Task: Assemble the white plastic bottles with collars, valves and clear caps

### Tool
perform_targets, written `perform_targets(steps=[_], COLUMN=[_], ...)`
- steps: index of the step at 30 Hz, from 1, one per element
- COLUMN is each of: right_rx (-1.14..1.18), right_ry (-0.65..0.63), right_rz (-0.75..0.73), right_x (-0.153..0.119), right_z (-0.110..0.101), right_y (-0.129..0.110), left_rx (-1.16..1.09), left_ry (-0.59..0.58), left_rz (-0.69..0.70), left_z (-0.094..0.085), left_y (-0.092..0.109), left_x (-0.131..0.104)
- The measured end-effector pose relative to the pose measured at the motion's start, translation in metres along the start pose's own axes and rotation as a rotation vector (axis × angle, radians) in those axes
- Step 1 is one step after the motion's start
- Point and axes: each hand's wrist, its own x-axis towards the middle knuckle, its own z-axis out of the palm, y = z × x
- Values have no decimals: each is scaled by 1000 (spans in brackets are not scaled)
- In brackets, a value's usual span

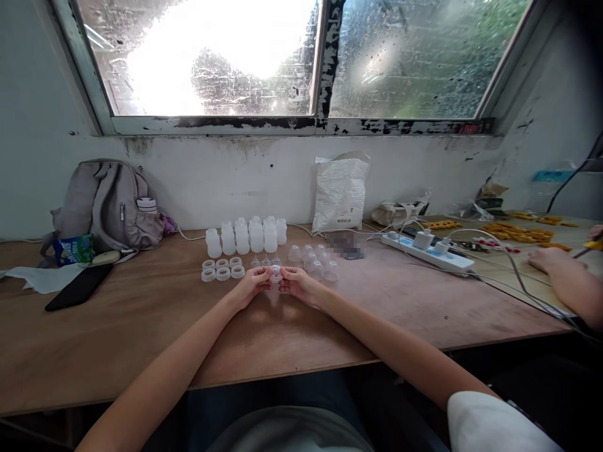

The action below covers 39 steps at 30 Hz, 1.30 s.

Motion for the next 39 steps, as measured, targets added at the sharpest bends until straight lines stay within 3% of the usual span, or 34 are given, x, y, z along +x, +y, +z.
perform_targets(steps=[6,13,18,30,35,39], right_rx=[56,92,91,67,33,-38], right_ry=[-55,-62,-134,-125,-43,102], right_rz=[33,19,56,19,-7,-86], right_x=[-1,-3,-5,-7,-5,0], right_z=[0,4,3,3,6,6], right_y=[-1,-5,-6,-10,-7,-2], left_rx=[-24,-103,-144,-100,71,393], left_ry=[-48,-4,-62,-41,59,148], left_rz=[-9,-13,-64,-13,58,275], left_z=[2,3,4,10,7,4], left_y=[1,-1,0,0,-1,-1], left_x=[-1,0,-2,-4,-2,0])
